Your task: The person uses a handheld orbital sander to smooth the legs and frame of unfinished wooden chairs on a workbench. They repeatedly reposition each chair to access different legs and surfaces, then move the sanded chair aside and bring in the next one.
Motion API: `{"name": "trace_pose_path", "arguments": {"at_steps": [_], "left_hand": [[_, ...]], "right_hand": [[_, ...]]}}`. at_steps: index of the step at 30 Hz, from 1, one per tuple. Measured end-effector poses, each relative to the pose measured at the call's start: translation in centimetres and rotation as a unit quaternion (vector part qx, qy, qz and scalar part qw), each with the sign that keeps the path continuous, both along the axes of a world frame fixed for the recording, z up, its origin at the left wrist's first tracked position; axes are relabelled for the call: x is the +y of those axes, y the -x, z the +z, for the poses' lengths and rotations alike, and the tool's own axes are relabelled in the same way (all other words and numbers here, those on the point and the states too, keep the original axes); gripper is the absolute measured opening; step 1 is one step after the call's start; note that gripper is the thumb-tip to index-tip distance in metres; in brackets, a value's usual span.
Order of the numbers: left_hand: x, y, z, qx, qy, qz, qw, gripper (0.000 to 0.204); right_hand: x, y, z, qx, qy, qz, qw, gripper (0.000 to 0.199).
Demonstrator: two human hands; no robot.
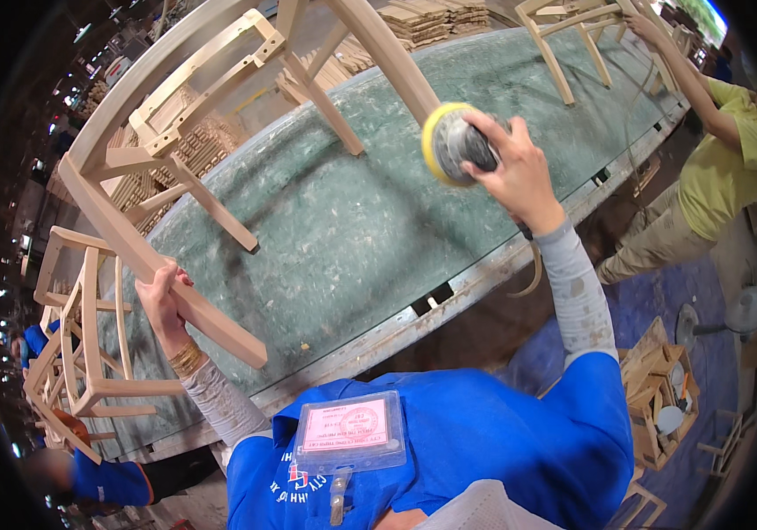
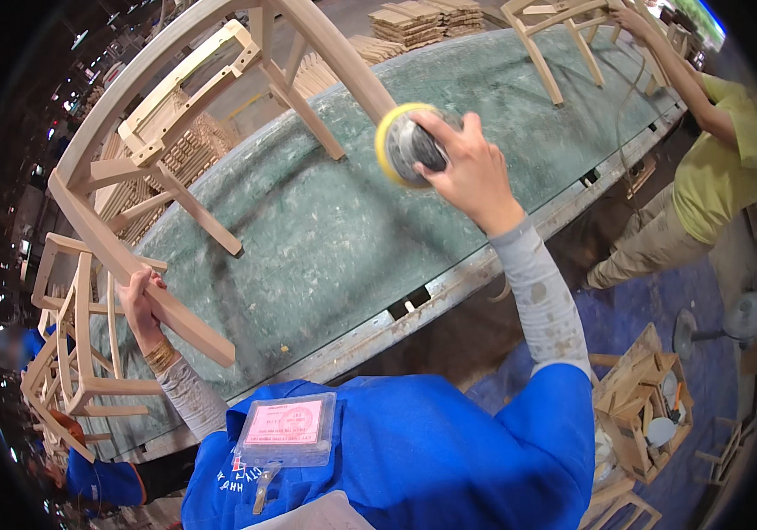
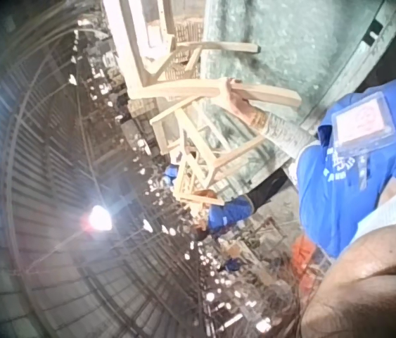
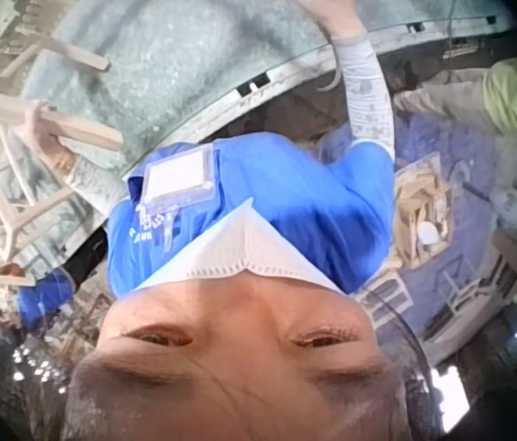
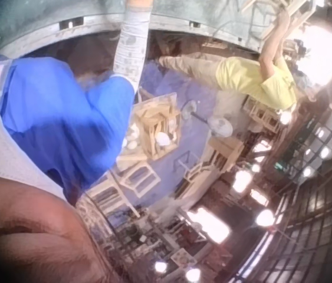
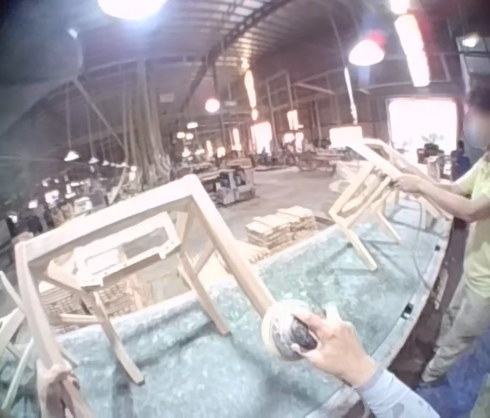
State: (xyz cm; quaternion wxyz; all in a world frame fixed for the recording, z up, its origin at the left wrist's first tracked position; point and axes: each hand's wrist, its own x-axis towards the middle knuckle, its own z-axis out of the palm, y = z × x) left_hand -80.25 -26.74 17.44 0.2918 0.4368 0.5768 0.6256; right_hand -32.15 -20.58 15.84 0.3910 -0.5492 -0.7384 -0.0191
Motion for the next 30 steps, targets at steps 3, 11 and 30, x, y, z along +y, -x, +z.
{"name": "trace_pose_path", "arguments": {"at_steps": [3, 11, 30], "left_hand": [[-0.1, -0.1, 0.1, 0.003, -0.001, 0.001, 1.000, 0.017], [-0.3, -0.6, 0.3, 0.002, -0.015, -0.021, 1.000, 0.013], [-0.5, -0.9, 0.4, 0.004, -0.015, -0.016, 1.000, 0.012]], "right_hand": [[0.4, 0.2, 1.1, -0.027, 0.004, -0.012, 1.000, 0.062], [-0.4, 0.9, 1.4, -0.045, 0.031, -0.039, 0.998, 0.065], [0.2, 1.5, -0.2, 0.034, 0.020, -0.072, 0.997, 0.067]]}}
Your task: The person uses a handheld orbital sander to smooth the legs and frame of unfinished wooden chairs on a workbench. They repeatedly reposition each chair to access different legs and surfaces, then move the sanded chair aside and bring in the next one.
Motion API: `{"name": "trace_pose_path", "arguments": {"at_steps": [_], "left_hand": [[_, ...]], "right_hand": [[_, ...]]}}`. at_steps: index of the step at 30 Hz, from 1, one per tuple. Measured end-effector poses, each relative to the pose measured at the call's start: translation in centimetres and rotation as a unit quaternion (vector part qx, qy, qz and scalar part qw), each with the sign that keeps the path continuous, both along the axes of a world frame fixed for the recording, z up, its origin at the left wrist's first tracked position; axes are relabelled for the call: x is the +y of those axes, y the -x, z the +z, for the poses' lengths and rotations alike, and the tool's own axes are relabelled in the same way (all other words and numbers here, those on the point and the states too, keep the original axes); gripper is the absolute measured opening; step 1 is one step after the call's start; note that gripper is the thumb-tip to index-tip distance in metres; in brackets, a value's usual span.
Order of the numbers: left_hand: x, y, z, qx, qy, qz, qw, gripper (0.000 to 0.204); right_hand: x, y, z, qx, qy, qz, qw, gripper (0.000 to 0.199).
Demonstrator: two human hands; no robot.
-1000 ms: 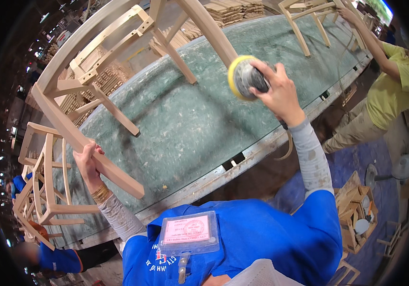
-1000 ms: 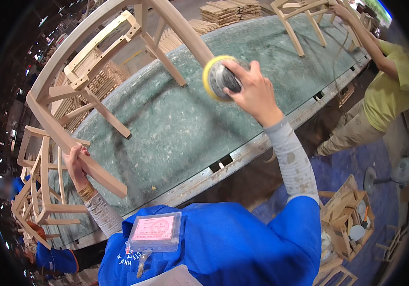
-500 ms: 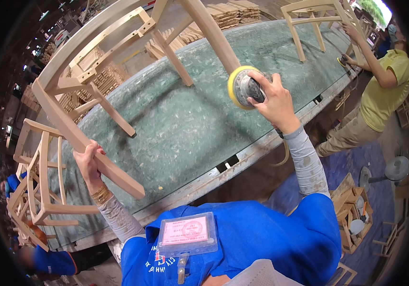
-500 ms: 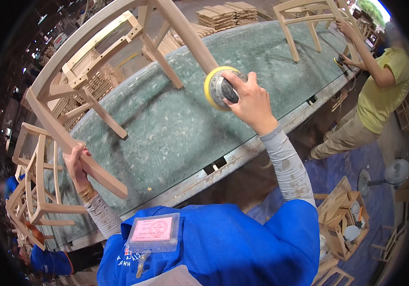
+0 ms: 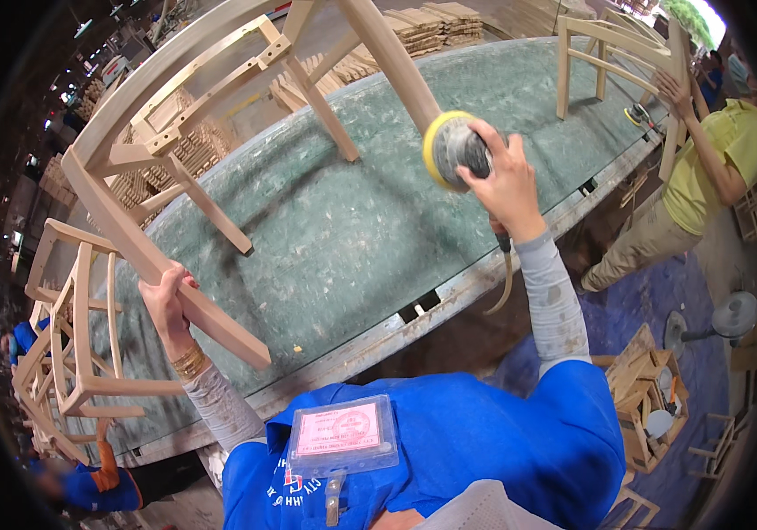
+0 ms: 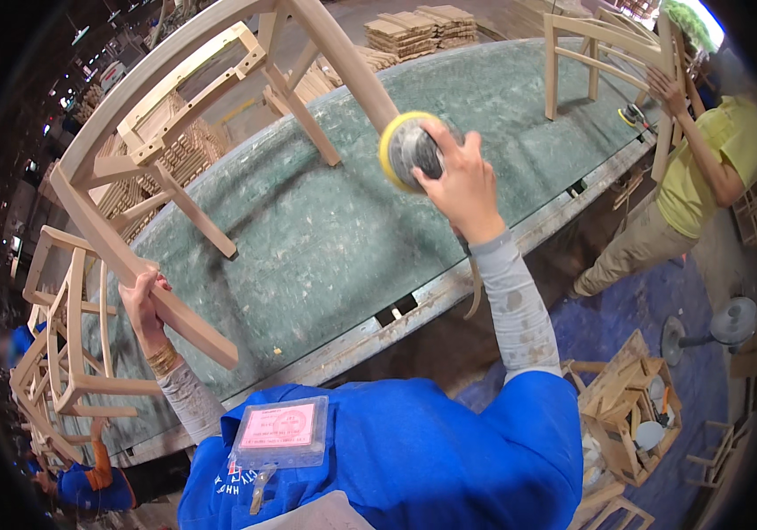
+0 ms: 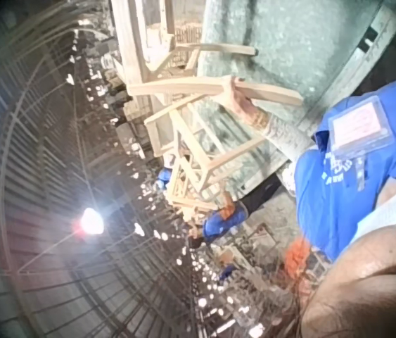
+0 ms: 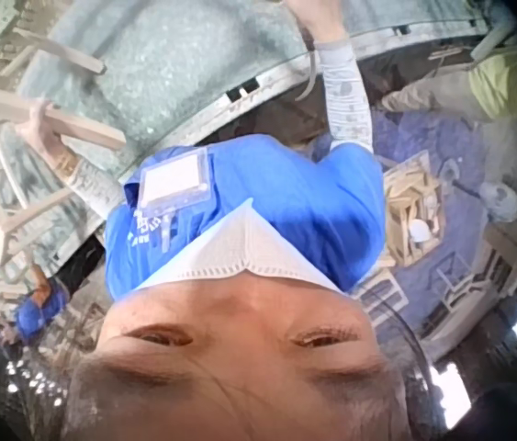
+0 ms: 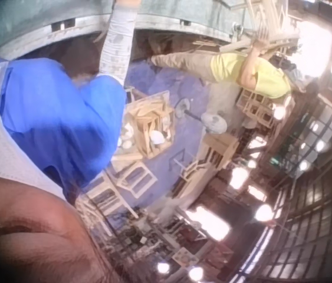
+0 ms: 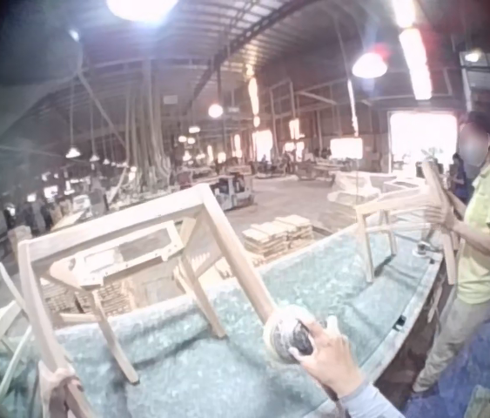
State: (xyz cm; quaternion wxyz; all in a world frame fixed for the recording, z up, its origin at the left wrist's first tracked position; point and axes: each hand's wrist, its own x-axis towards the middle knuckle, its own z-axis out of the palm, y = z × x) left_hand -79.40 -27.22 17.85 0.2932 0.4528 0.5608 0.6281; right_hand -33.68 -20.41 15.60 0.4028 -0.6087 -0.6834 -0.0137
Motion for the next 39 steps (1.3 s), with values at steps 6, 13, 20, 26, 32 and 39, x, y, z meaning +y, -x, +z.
{"name": "trace_pose_path", "arguments": {"at_steps": [6, 13, 20, 26, 32, 39], "left_hand": [[0.0, 0.3, -0.4, -0.004, 0.005, 0.011, 1.000, 0.012], [0.0, 0.2, -0.4, -0.014, -0.006, 0.013, 1.000, 0.011], [0.0, -0.6, -0.1, -0.014, -0.004, 0.000, 1.000, 0.011], [-0.2, -0.6, -0.1, -0.010, -0.005, 0.000, 1.000, 0.012], [0.1, 0.2, -0.7, -0.011, 0.015, 0.009, 1.000, 0.018], [-0.1, -0.4, -0.4, -0.009, 0.004, 0.005, 1.000, 0.017]], "right_hand": [[-1.7, 1.0, -1.5, 0.009, -0.007, -0.018, 1.000, 0.065], [-1.3, 1.5, -1.6, 0.037, -0.004, -0.032, 0.999, 0.067], [0.2, 1.2, 0.3, 0.059, -0.011, -0.034, 0.998, 0.066], [-1.1, 0.0, -2.4, 0.043, -0.014, -0.022, 0.999, 0.067], [0.2, 0.9, 0.5, 0.062, 0.022, -0.050, 0.997, 0.068], [0.6, 0.4, 0.9, 0.058, 0.020, -0.057, 0.996, 0.065]]}}
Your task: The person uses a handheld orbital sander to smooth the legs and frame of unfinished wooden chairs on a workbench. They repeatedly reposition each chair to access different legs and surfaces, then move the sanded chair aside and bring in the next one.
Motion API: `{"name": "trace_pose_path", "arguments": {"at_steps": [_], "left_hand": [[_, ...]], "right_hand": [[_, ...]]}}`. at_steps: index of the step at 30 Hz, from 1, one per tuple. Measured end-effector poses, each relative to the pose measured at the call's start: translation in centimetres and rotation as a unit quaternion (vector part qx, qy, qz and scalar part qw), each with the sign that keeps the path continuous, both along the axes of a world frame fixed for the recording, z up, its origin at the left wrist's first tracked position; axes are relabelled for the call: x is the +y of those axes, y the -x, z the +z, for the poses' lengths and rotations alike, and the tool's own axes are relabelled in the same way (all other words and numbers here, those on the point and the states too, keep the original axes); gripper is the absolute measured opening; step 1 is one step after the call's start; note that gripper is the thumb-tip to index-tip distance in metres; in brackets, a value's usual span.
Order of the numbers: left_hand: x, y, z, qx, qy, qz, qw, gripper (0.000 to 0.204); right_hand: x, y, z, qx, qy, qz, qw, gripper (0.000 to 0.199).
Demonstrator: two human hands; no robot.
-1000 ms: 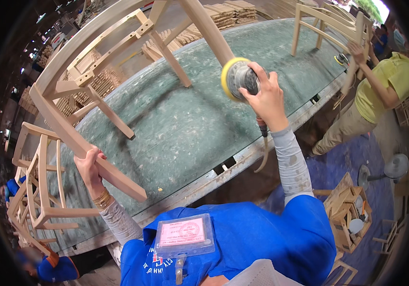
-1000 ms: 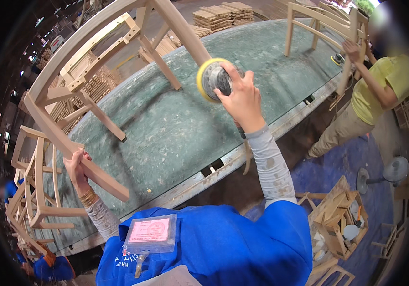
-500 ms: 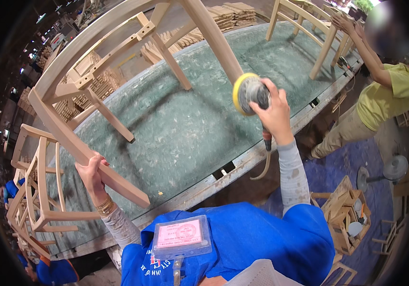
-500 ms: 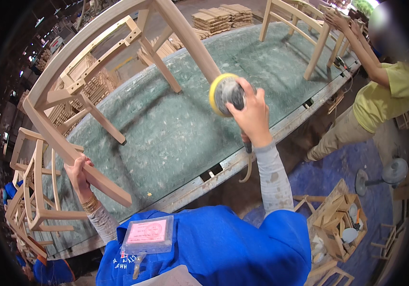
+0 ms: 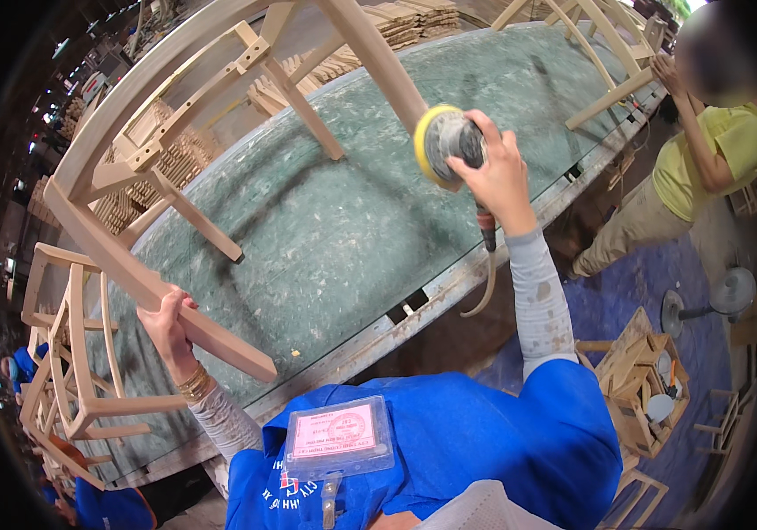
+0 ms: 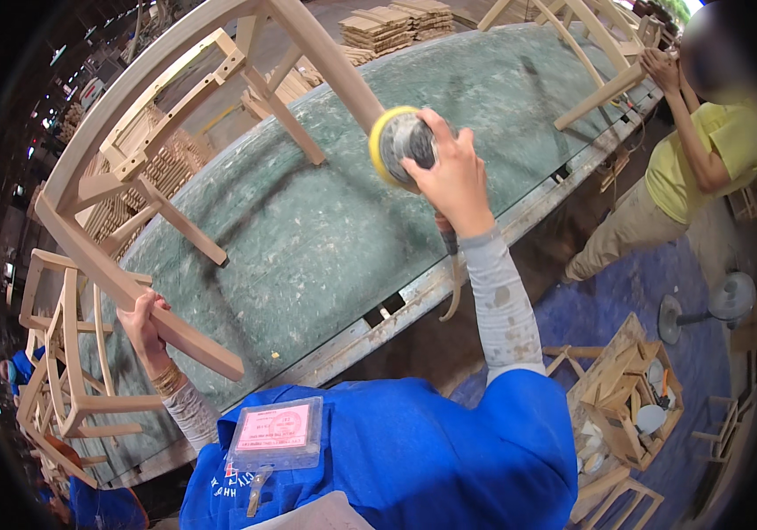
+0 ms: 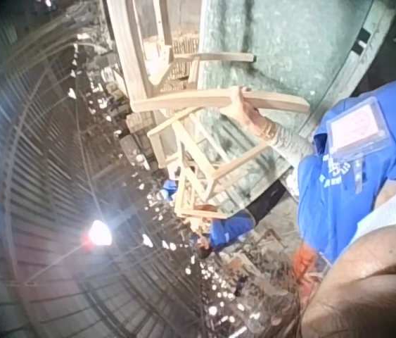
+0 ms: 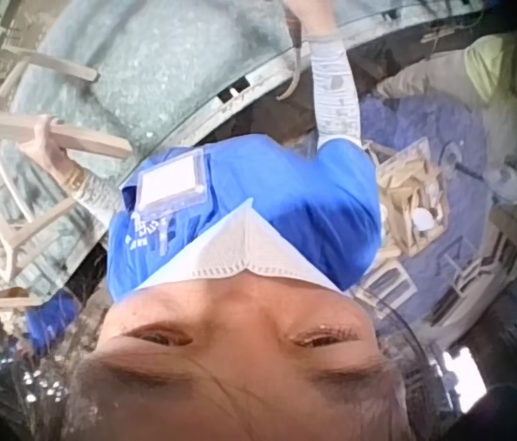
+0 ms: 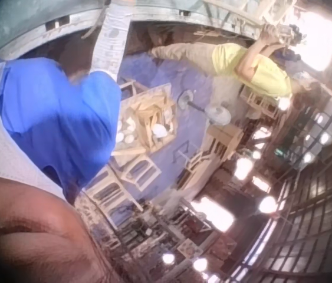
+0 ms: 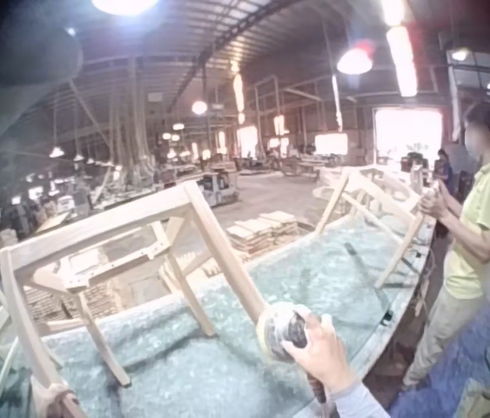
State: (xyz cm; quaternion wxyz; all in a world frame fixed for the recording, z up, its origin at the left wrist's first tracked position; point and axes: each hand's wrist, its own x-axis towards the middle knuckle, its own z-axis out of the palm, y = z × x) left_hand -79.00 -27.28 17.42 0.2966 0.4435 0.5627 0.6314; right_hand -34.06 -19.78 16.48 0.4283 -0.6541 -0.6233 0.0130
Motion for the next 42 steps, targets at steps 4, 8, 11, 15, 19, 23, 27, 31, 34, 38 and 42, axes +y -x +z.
{"name": "trace_pose_path", "arguments": {"at_steps": [4, 8, 11, 15, 19, 23, 27, 31, 34, 38, 42], "left_hand": [[-0.2, -0.2, 0.2, 0.003, -0.002, 0.002, 1.000, 0.015], [-0.4, 0.0, -0.2, -0.001, 0.009, 0.009, 1.000, 0.015], [0.0, -0.2, 0.2, 0.013, 0.002, -0.001, 1.000, 0.015], [0.2, -0.3, 0.5, 0.007, -0.003, 0.006, 1.000, 0.015], [0.0, 0.3, 0.0, -0.004, 0.006, 0.011, 1.000, 0.016], [0.4, 0.7, -0.1, -0.005, 0.003, 0.010, 1.000, 0.017], [0.4, 0.6, 0.2, 0.004, 0.006, 0.001, 1.000, 0.018], [0.5, 0.0, 0.7, 0.002, 0.001, -0.002, 1.000, 0.017], [0.3, -0.2, 0.8, 0.014, 0.006, 0.003, 1.000, 0.016], [0.1, -0.6, 0.6, 0.013, 0.000, 0.001, 1.000, 0.016], [0.0, -0.6, 0.7, 0.008, -0.004, -0.006, 1.000, 0.017]], "right_hand": [[-1.0, -0.4, -1.2, -0.008, 0.007, 0.000, 1.000, 0.066], [-1.5, -0.2, -1.3, -0.018, 0.025, -0.001, 1.000, 0.066], [0.8, 0.0, 0.5, -0.018, -0.031, 0.003, 0.999, 0.067], [0.0, -0.6, -0.6, -0.004, -0.018, 0.009, 1.000, 0.068], [-7.1, -2.7, -4.9, 0.004, 0.082, -0.005, 0.997, 0.066], [-11.1, -3.5, -7.1, 0.045, 0.107, -0.055, 0.992, 0.066], [-10.3, -2.7, -7.4, 0.041, 0.001, -0.046, 0.998, 0.066], [-7.1, -1.7, -7.6, 0.055, -0.030, -0.036, 0.997, 0.066], [-6.8, -1.8, -8.4, 0.043, -0.022, -0.045, 0.998, 0.067], [-6.4, -1.7, -7.9, 0.020, -0.039, -0.052, 0.998, 0.066], [-6.7, -1.5, -8.0, 0.009, -0.035, -0.045, 0.998, 0.066]]}}
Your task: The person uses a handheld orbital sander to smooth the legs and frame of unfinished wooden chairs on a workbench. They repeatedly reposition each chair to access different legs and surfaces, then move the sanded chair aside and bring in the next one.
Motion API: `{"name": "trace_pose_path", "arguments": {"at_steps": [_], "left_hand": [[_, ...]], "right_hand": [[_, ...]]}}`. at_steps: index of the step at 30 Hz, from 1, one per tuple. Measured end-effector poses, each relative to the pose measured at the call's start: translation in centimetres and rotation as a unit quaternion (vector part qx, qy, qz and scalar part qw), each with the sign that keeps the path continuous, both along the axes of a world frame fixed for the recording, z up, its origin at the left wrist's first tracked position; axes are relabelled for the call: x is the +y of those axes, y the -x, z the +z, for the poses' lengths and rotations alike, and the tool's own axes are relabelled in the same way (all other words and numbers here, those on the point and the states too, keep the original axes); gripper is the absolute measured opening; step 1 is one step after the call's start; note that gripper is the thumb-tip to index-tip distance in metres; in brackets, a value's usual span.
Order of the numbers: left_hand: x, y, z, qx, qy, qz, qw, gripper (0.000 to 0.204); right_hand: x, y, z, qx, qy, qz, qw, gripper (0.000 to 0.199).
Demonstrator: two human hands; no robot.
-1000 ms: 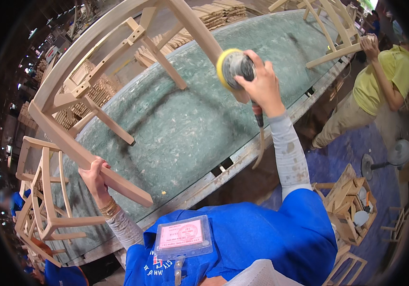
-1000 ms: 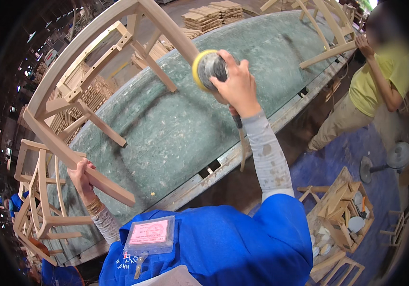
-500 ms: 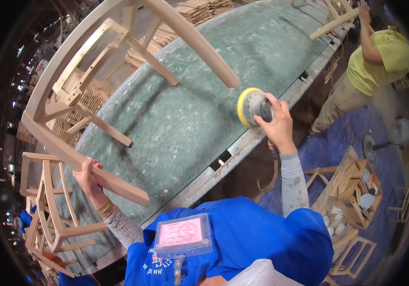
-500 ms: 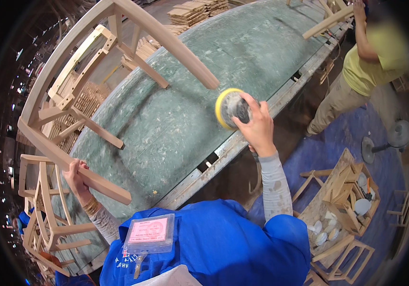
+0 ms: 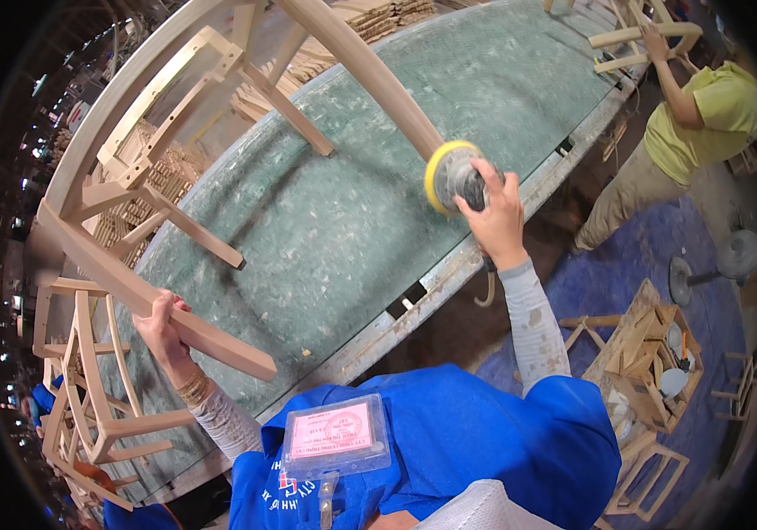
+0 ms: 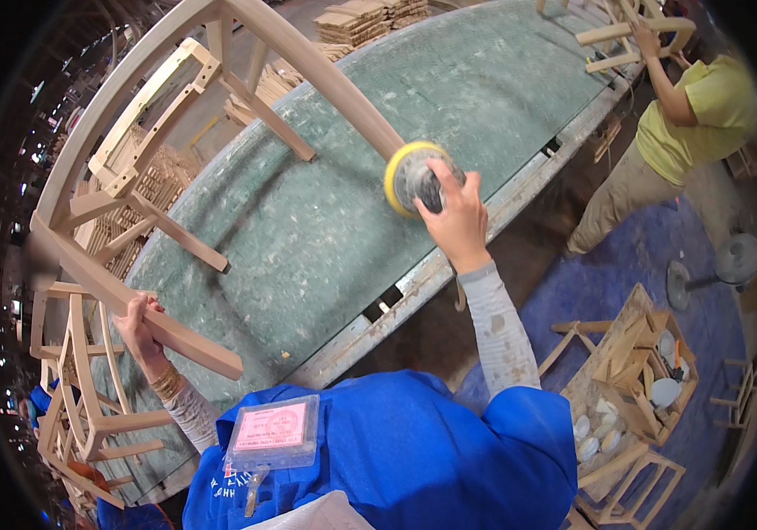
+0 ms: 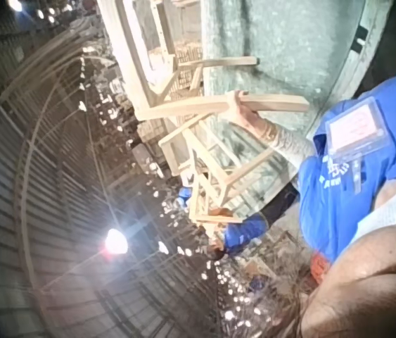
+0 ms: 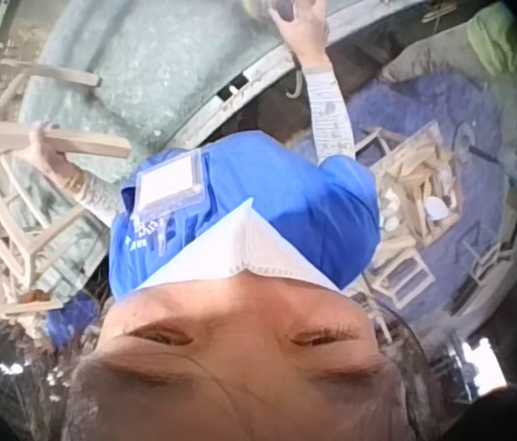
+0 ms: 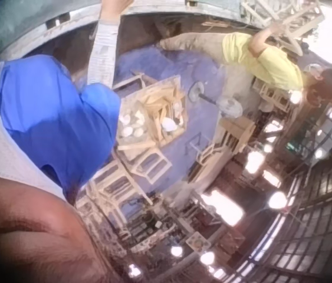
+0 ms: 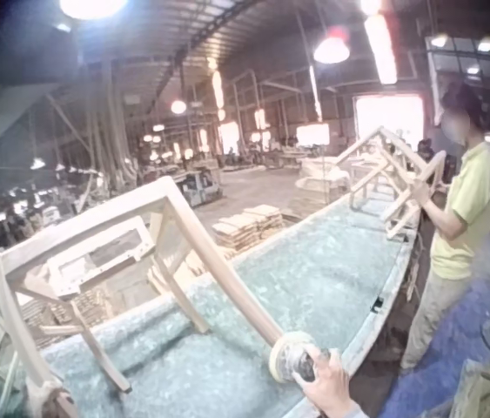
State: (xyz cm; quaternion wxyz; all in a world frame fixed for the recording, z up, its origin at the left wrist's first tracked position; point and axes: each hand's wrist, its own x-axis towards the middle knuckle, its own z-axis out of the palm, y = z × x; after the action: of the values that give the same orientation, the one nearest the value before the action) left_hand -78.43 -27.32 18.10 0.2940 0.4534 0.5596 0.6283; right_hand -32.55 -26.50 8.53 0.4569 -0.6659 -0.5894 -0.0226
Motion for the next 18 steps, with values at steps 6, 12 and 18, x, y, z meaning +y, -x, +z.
{"name": "trace_pose_path", "arguments": {"at_steps": [6, 12, 18], "left_hand": [[0.3, 0.0, 0.0, -0.010, 0.010, 0.000, 1.000, 0.018], [0.0, 0.1, 0.2, -0.018, -0.006, 0.010, 1.000, 0.018], [0.8, 2.0, -1.8, -0.154, -0.074, -0.085, 0.982, 0.020]], "right_hand": [[0.9, -0.1, 0.7, 0.020, -0.008, 0.001, 1.000, 0.066], [-4.9, 0.0, -3.4, 0.005, 0.119, -0.041, 0.992, 0.066], [-10.0, 2.6, -7.7, 0.042, 0.199, -0.013, 0.979, 0.073]]}}
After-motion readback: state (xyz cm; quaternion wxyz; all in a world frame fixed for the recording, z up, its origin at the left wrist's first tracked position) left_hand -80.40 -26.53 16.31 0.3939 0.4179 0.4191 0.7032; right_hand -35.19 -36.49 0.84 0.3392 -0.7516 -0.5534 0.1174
